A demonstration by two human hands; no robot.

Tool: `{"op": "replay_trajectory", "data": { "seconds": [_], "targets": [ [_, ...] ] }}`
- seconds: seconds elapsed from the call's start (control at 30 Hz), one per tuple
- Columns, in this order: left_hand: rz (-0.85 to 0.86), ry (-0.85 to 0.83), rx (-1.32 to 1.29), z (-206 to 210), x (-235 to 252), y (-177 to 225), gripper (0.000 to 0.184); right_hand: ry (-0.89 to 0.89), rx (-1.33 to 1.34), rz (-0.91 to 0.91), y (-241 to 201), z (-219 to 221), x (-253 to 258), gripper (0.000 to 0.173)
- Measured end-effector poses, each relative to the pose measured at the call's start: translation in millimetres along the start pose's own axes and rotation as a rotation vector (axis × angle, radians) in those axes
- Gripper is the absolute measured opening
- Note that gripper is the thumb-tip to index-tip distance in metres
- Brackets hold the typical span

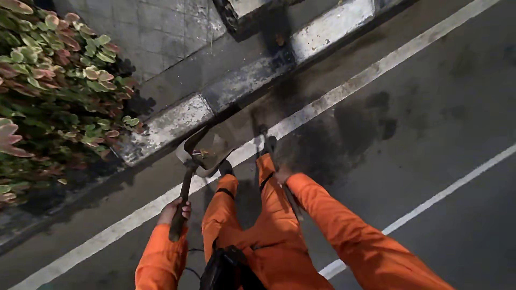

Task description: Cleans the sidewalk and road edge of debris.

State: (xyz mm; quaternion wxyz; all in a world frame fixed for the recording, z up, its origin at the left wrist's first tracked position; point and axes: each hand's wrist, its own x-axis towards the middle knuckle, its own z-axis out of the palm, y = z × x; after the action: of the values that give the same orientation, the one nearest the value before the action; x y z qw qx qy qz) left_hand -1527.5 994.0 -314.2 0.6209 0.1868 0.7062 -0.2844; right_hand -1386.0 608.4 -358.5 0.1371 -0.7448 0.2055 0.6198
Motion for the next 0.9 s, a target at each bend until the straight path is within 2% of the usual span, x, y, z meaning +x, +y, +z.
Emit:
{"op": "replay_trajectory", "data": {
  "seconds": [0.07,0.13,0.2,0.27,0.37,0.47,0.53,0.57,0.67,0.73,0.8,0.9],
  "targets": [
    [-0.002,0.015,0.006,0,-2,-3,0.033,-0.137,-0.006,-0.098,23,14,-22,0.054],
    [0.007,0.012,0.006,-2,-1,-3,0.033,-0.219,0.093,-0.147,50,16,-44,0.062],
    [0.018,-0.007,-0.006,-12,-2,-2,0.034,-0.172,0.206,-0.139,64,10,-68,0.063],
    [0.020,-0.041,0.009,-37,-6,-10,0.035,-0.016,0.283,-0.094,72,1,-77,0.063],
    [0.046,-0.139,0.016,-73,-10,-21,0.034,0.234,0.232,-0.021,48,-36,-34,0.052],
    [0.012,-0.205,-0.096,-113,-21,-34,0.037,0.323,0.223,0.013,14,-60,38,0.048],
    [-0.024,-0.214,-0.163,-130,-23,-28,0.040,0.294,0.186,-0.014,-3,-38,65,0.051],
    [-0.041,-0.184,-0.175,-132,-20,-24,0.041,0.231,0.140,-0.038,-15,-18,57,0.051],
    [-0.044,-0.014,-0.104,-114,-7,-8,0.039,0.042,0.020,-0.125,-43,72,-7,0.056],
    [-0.047,0.010,-0.044,-109,-1,5,0.036,-0.078,-0.100,-0.209,-55,123,-49,0.067],
    [-0.047,0.007,-0.033,-107,-3,11,0.035,-0.226,-0.282,-0.256,-65,147,-64,0.075],
    [-0.037,0.048,-0.043,-105,-3,2,0.030,-0.374,-0.372,-0.312,-49,150,-66,0.069]
  ]
}}
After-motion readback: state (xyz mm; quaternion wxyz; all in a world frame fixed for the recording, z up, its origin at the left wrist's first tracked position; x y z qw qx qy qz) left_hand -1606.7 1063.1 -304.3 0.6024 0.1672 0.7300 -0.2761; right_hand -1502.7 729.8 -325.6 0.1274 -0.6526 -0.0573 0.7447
